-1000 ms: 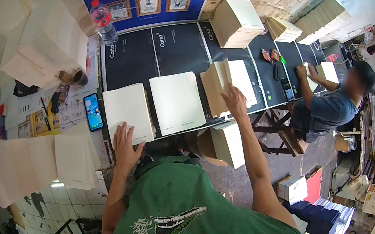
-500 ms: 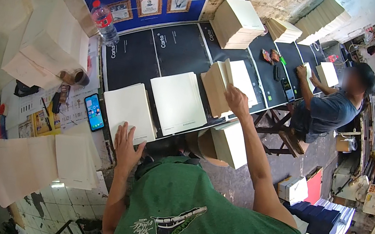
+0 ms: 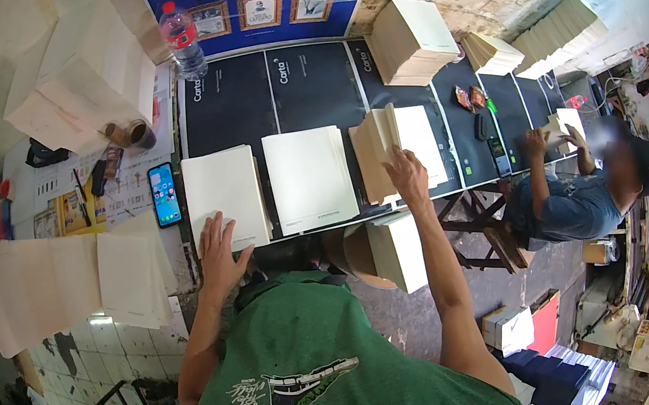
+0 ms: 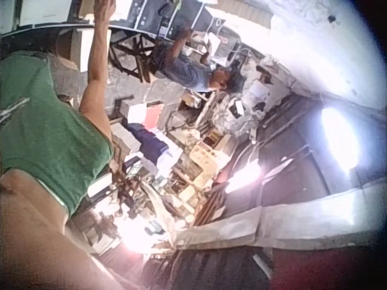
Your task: The person sorts and stacks sheets of paper on a workbench, picking up individual sheets by hand and arranging them into organized piles.
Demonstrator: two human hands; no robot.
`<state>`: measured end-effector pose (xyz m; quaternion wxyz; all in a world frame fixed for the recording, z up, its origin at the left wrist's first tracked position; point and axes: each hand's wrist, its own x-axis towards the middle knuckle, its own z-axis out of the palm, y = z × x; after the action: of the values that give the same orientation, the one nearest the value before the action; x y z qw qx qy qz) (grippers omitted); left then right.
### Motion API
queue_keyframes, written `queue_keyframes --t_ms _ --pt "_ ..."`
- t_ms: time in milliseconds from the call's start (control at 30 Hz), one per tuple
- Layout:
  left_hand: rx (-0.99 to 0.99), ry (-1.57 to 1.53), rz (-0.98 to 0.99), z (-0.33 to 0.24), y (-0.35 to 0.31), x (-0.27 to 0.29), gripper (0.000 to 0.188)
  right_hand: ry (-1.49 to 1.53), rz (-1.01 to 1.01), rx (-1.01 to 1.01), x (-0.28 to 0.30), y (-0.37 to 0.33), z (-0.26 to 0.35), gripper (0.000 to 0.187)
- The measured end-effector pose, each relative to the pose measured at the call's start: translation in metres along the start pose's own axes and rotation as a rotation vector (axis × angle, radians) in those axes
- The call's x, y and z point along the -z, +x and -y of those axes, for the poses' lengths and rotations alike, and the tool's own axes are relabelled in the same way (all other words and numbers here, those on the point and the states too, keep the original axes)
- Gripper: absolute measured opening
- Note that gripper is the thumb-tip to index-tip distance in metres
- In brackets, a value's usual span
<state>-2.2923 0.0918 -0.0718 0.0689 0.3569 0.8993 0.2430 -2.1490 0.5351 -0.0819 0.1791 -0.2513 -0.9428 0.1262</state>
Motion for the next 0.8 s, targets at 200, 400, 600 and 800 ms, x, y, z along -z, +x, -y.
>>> queue_keyframes --t_ms 200,400,600,800 --pt "0.023 0.021 0.015 0.001 -0.002 -0.002 0.064 0.052 -0.086 0.074 0.005 0.003 0.003 0.042" --pt "0.031 0.02 0.01 -0.003 0.001 0.0 0.061 0.015 -0.029 0.087 0.004 0.001 -0.008 0.048" --pt "-0.047 -0.188 -0.176 -0.037 0.035 0.016 0.048 -0.244 0.128 -0.003 0.003 0.008 0.005 0.087" --pt "0.13 -0.523 -0.058 -0.056 0.072 -0.018 0.05 -0.107 0.039 0.02 0.025 0.025 0.06 0.034"
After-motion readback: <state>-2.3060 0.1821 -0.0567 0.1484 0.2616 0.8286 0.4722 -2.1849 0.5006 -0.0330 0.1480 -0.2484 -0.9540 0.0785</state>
